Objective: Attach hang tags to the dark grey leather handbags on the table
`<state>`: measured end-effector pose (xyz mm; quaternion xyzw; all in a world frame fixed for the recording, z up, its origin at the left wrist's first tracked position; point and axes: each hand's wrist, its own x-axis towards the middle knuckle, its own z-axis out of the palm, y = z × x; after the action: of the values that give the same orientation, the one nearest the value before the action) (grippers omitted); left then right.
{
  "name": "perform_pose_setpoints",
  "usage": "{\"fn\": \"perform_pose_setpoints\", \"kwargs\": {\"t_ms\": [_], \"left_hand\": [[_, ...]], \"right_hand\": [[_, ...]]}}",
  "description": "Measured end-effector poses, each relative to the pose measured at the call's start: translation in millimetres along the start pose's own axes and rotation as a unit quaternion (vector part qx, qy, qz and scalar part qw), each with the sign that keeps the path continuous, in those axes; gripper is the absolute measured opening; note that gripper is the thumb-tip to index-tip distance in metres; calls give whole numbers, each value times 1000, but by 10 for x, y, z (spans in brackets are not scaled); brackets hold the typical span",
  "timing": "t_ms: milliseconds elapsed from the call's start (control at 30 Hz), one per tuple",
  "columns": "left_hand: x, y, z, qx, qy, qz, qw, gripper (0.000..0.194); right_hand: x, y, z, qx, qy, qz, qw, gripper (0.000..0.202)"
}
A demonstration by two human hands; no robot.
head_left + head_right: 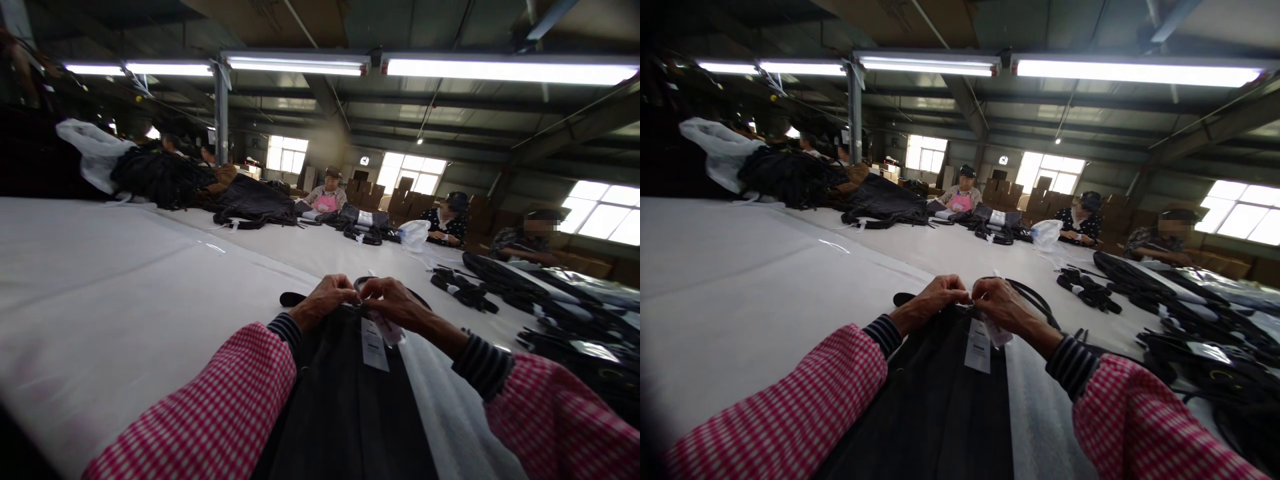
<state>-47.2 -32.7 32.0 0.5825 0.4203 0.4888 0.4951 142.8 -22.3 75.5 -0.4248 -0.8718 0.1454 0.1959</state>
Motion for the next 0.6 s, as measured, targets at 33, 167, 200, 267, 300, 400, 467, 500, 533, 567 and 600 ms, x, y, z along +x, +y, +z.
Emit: {"fn": "perform_pose_setpoints", "kwargs": {"t_ms": [33,167,200,267,300,400,467,500,533,567,600], "left_hand": [[-2,5,14,-6,-4,4,1000,16],[6,8,53,-29,-9,6,1000,15],[6,11,58,-38,-9,2,999,17],[-3,27,65,-54,-7,-4,998,23],[-14,41,69,-59,-6,-4,998,26],[-61,98,86,-66,-14,1,998,29],[-90,132,100,-77,-20,-1,997,29],[-100,143,106,-87,-21,-4,996,29],[-104,150,111,-102,-18,-9,995,29],[-104,151,115,-122,-12,-16,992,29],[-100,146,117,-146,-4,-26,989,30]], "right_hand": [[-49,14,-4,-29,8,-14,999,18],[-224,129,-46,-53,13,-16,998,31],[-264,160,-64,-31,-1,-11,999,34],[-343,204,-104,0,-33,0,999,34],[-380,215,-122,2,-45,9,999,31],[-457,220,-129,-14,-64,53,996,38],[-459,228,-84,-1,-72,73,995,43],[-446,239,-53,22,-76,81,994,45],[-427,252,-23,57,-78,91,991,48],[-405,265,0,102,-76,102,987,51],[-382,275,10,153,-70,115,979,54]]}}
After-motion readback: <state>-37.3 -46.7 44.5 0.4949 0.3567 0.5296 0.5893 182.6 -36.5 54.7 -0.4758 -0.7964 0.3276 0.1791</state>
